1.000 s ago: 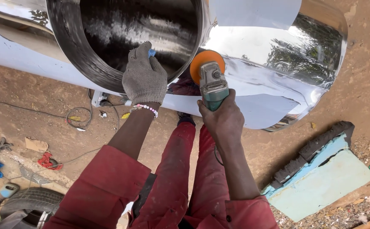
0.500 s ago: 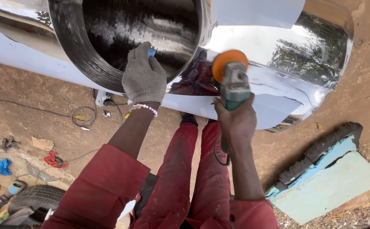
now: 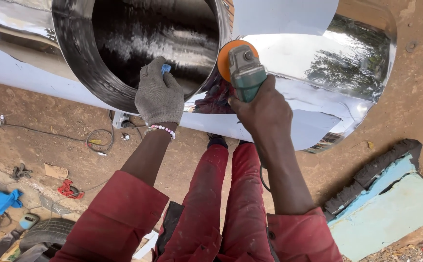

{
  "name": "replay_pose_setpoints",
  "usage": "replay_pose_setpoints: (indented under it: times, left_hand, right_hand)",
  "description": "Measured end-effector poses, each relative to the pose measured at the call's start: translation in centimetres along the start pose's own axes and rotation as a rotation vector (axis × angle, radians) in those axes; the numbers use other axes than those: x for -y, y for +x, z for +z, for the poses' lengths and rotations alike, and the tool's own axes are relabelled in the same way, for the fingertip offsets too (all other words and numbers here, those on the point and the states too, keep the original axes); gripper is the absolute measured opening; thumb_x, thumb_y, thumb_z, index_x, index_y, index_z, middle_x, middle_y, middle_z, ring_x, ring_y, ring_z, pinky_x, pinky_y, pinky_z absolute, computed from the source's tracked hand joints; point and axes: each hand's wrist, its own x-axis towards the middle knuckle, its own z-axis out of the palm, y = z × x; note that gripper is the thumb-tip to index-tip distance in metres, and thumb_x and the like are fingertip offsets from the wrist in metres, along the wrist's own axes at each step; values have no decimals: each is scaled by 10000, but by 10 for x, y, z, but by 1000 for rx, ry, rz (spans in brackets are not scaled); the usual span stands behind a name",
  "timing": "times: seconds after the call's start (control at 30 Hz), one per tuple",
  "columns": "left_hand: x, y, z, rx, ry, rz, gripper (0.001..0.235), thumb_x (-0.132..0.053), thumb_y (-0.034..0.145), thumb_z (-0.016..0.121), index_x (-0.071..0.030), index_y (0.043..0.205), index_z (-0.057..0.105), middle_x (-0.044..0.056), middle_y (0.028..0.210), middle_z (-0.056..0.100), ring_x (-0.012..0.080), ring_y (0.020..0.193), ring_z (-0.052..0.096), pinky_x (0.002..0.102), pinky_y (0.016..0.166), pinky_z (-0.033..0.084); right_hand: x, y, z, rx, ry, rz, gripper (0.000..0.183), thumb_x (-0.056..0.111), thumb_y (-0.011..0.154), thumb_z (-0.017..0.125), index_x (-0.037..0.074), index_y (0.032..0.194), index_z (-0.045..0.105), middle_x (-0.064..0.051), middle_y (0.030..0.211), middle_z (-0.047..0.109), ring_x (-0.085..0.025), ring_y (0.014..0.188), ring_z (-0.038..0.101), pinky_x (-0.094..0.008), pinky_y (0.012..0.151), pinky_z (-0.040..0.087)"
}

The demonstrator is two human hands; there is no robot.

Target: Using a handheld angle grinder to polish and smooth the weld seam on a large stainless steel tank.

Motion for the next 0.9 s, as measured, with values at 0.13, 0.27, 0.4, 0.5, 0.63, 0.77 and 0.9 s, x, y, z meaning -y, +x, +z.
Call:
replay_pose_setpoints:
  times: [0.13, 0.27, 0.4, 0.5, 0.63, 0.77, 0.9]
  left_hand:
    - [6, 0, 2, -20, -19, 18, 422, -237, 1283, 622, -280, 1695, 704, 182, 1656, 750, 482, 1628, 675, 724, 1251, 636]
    - [9, 0, 7, -28, 7, -3, 426, -245, 1280, 627, -308, 1696, 701, 169, 1667, 750, 471, 1645, 661, 727, 1274, 622]
    - [0, 4, 1, -29, -2, 5, 419, -241, 1242, 606, -268, 1644, 720, 121, 1611, 770, 444, 1324, 803, 694, 1047, 682]
    - [0, 2, -1, -69, -18, 26, 414, -219, 1195, 634, -203, 1587, 767, 97, 1532, 811, 425, 1101, 882, 667, 853, 725]
    - [1, 1, -1, -88, -20, 46, 399, -198, 1200, 661, -197, 1582, 773, 82, 1473, 828, 375, 1128, 889, 601, 864, 751]
    - [0, 1, -1, -107, -27, 57, 418, -202, 1205, 662, -189, 1606, 781, 116, 1525, 810, 369, 1182, 891, 579, 865, 761]
    - [0, 0, -2, -107, -31, 57, 425, -187, 1196, 648, -187, 1601, 776, 90, 1501, 830, 383, 1176, 887, 609, 880, 741]
  right_hand:
    - [9, 32, -9, -20, -132, -88, 845, 593, 952, 972, 42, 1494, 629, -273, 1116, 856, -581, 1048, 903, -705, 933, 709]
    - [28, 67, -24, -1, -195, -154, 834, 636, 984, 947, 51, 1442, 567, -302, 1154, 857, -639, 1087, 886, -748, 986, 685]
    - [22, 63, -30, -93, -211, -308, 616, 514, 1114, 886, 32, 1379, 609, -207, 1011, 854, -488, 830, 856, -636, 699, 667]
    - [2, 41, -22, -75, -198, -307, 642, 614, 1144, 880, 70, 1333, 594, -132, 925, 842, -417, 680, 794, -592, 530, 579]
    - [15, 43, -35, -13, -186, -298, 667, 593, 1183, 890, 43, 1401, 583, -137, 1013, 866, -364, 709, 832, -545, 481, 627]
    - [17, 75, -36, -95, -280, -376, 658, 502, 1087, 935, 40, 1403, 589, -100, 887, 840, -346, 599, 774, -535, 451, 573]
    - [5, 53, -41, -69, -369, -434, 604, 549, 1151, 872, 48, 1374, 620, -73, 832, 822, -334, 548, 760, -526, 437, 548]
